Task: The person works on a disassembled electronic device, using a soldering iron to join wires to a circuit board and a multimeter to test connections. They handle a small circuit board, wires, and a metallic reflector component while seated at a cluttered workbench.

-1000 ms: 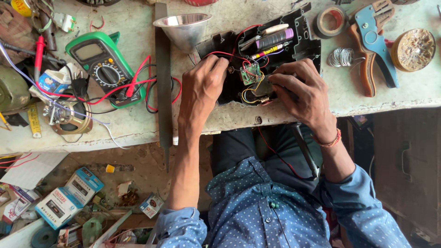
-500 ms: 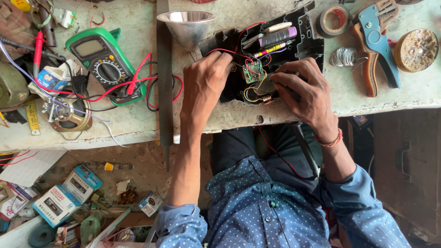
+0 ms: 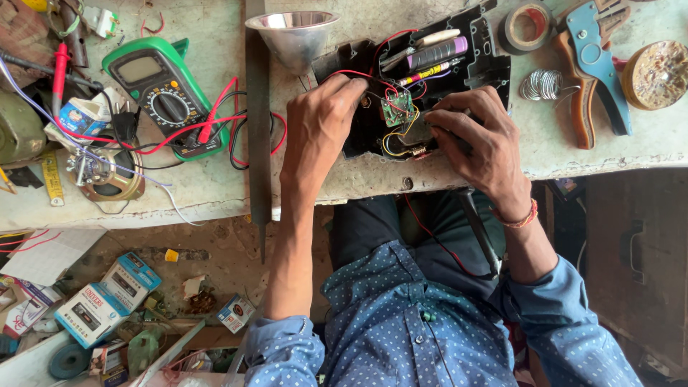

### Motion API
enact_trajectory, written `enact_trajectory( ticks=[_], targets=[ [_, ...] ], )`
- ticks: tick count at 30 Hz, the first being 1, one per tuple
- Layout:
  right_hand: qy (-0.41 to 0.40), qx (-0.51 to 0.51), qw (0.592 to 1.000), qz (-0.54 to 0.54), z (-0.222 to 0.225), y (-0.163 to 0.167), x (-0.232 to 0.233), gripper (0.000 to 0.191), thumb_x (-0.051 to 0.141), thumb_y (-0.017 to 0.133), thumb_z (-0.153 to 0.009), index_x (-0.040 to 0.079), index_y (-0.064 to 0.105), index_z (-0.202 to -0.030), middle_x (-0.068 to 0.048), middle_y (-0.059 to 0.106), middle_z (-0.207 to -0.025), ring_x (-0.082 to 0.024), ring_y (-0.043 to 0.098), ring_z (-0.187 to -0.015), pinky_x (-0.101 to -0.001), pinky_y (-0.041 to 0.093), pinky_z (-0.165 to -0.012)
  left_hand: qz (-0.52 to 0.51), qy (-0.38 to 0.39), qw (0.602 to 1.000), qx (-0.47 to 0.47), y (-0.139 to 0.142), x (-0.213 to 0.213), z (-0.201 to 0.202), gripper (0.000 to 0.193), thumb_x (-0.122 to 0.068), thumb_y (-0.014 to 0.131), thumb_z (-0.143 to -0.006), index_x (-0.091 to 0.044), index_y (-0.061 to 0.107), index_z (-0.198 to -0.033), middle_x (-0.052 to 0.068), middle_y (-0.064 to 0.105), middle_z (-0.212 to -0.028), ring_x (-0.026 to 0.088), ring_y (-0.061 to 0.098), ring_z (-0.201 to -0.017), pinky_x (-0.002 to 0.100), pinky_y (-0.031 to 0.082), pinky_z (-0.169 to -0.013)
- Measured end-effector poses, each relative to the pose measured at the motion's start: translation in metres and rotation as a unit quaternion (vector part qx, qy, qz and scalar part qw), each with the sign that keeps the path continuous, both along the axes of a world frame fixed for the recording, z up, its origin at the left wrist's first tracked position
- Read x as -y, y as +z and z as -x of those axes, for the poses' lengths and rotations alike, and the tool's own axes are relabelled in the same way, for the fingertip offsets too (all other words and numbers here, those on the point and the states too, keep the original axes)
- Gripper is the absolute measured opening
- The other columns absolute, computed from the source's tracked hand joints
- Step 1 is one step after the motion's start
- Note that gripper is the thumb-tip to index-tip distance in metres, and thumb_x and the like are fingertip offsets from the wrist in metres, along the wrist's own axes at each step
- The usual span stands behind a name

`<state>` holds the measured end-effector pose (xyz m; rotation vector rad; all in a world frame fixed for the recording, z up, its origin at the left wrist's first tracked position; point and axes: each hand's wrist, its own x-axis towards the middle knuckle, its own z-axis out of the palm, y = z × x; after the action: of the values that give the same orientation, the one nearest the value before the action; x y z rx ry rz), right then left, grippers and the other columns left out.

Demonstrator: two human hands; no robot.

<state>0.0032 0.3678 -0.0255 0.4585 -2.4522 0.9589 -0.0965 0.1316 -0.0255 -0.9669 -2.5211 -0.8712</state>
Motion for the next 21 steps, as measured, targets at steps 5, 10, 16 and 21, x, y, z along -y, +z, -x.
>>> enact_trajectory(
  ticks=[5,10,16,21],
  targets=[
    [0.001,0.001,1.000,-0.001,-0.005,0.000,0.010,0.026,-0.002,0.081,-0.091,0.005,0.074,-0.115,-0.009,0.066,-0.117,-0.028,0.063,-0.107,-0.0390,0.053,-0.093,0.008,0.010,1.000,0.011,-0.003,0.006,-0.004,0.015,-0.004,0.074,-0.092,-0.006,0.070,-0.107,0.008,0.068,-0.088,0.030,0.069,-0.075,0.041,0.053,-0.062],
    [0.000,0.001,1.000,0.000,-0.011,-0.002,0.021,0.026,-0.003,0.081,-0.091,0.005,0.074,-0.115,-0.009,0.066,-0.117,-0.027,0.063,-0.108,-0.0388,0.053,-0.092,0.017,0.020,1.000,0.001,-0.005,0.013,-0.008,0.015,-0.009,0.077,-0.089,-0.006,0.069,-0.102,0.008,0.068,-0.088,0.031,0.069,-0.075,0.042,0.052,-0.062],
    [0.001,-0.003,1.000,-0.006,-0.019,-0.004,0.028,0.026,-0.003,0.081,-0.091,0.005,0.074,-0.115,-0.009,0.066,-0.117,-0.028,0.063,-0.108,-0.0390,0.053,-0.093,0.018,0.017,1.000,0.002,-0.008,0.023,-0.015,0.012,-0.007,0.075,-0.089,-0.008,0.072,-0.101,0.007,0.067,-0.084,0.030,0.069,-0.072,0.042,0.051,-0.061],
    [-0.002,-0.003,1.000,-0.007,-0.019,-0.007,0.031,0.026,-0.003,0.082,-0.092,0.005,0.074,-0.115,-0.008,0.066,-0.117,-0.028,0.063,-0.108,-0.0390,0.053,-0.093,0.013,-0.007,1.000,0.025,-0.010,0.034,-0.020,0.018,0.004,0.067,-0.092,-0.005,0.073,-0.107,0.009,0.067,-0.091,0.028,0.070,-0.076,0.040,0.055,-0.064]
  ],
)
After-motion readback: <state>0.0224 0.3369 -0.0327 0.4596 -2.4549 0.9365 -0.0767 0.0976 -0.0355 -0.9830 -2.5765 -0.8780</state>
